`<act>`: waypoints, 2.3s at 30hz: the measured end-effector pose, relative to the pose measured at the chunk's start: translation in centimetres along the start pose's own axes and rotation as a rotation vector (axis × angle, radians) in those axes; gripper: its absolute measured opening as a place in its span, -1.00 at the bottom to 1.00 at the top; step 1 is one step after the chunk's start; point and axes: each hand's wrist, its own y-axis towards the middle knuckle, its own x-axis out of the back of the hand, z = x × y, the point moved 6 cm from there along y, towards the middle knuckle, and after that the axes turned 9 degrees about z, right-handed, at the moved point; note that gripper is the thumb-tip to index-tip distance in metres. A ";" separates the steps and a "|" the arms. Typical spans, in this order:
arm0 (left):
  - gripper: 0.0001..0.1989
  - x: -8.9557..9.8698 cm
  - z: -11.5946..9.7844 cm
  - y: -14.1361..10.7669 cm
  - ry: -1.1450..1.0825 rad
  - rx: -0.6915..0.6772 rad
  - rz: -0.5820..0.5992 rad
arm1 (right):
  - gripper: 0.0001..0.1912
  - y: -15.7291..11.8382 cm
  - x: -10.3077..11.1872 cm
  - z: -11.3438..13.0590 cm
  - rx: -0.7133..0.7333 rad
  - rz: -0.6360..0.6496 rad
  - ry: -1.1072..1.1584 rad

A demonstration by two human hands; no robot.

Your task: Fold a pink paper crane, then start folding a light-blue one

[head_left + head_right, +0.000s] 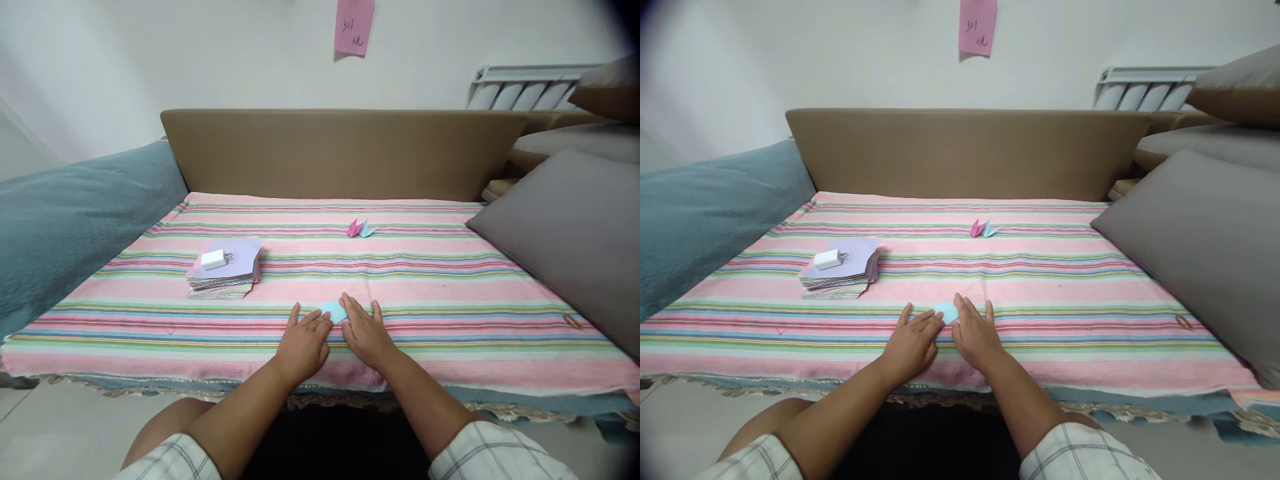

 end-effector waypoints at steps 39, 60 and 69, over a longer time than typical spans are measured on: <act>-0.58 0.3 -0.1 0.0 0.017 -0.001 -0.012 | -0.50 -1.5 1.4 -3.2 -0.097 0.050 -0.164; -0.56 0.5 -0.1 0.1 -0.043 0.016 0.006 | -0.42 0.5 -0.6 2.2 0.258 0.061 -0.079; -0.63 0.1 0.2 0.0 -0.045 0.022 0.000 | -0.34 0.9 -0.6 1.4 0.159 0.081 -0.106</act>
